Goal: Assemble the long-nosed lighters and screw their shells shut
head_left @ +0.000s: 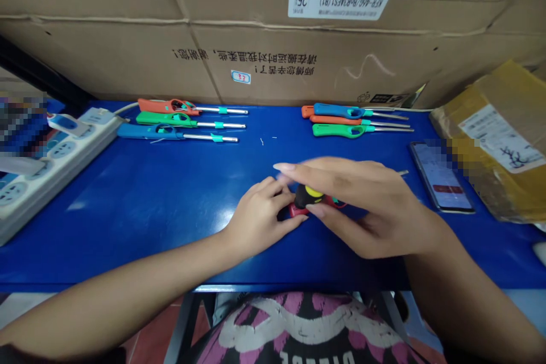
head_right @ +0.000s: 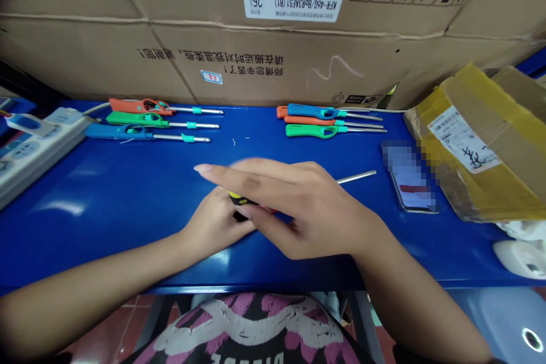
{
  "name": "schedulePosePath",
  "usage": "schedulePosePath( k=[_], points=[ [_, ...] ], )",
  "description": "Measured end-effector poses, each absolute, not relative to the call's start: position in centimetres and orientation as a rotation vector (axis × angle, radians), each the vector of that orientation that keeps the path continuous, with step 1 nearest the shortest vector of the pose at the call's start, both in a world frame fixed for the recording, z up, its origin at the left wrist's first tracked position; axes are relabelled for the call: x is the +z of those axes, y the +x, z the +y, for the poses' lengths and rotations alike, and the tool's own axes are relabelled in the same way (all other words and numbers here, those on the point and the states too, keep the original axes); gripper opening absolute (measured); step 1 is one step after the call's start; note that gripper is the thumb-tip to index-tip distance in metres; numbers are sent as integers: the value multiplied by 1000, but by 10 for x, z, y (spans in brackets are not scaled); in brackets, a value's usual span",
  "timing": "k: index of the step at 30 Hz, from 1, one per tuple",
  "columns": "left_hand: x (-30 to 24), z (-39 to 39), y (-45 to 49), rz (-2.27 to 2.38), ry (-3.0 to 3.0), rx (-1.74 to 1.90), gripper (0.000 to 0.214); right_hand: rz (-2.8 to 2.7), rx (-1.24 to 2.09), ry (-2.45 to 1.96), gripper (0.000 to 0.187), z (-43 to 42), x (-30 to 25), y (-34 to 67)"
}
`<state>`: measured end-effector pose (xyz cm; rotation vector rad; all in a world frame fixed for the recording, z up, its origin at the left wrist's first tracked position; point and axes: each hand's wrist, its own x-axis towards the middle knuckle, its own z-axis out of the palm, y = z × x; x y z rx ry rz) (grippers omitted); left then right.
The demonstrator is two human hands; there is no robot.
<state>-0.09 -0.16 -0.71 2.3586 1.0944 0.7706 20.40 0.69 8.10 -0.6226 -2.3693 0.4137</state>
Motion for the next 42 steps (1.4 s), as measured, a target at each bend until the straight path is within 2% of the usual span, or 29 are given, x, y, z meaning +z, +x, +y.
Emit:
schedulePosePath(
  k=[3, 5, 10, 14, 16, 20, 25, 30, 35, 42],
  points=[
    [-7, -2, -1, 1093, 2394, 692, 21, -2337, 272, -630, 30, 8, 79, 203],
    [-8, -1, -1, 1088, 2409, 646, 23, -2336, 132, -633, 28, 9, 79, 203],
    [-9, -1, -2, 1108, 2431, 711, 23, -2356, 374, -574, 35, 9, 81, 205],
    [-11, -1, -2, 1104, 2461, 714, 26, -2323, 237, -663, 21, 8, 82, 205],
    [-11, -1, -2, 1099, 2446, 735, 23, -2341, 190, -692, 27, 8, 83, 205],
    [-10, -2, -2, 1119, 2436, 768, 20, -2384, 379, -672, 38, 6, 84, 206],
    [-11, -3, -1, 1133, 2456, 789, 19, -2346, 239, -709, 29, 5, 81, 206],
    [-11, -3, -1, 1124, 2444, 809, 18, -2391, 386, -716, 39, 5, 83, 208],
    [-11, -2, 0, 1130, 2442, 831, 18, -2369, 209, -795, 36, 5, 81, 207],
    [-8, 0, 0, 1151, 2423, 803, 18, -2280, 355, -715, 36, 6, 78, 205]
  ],
)
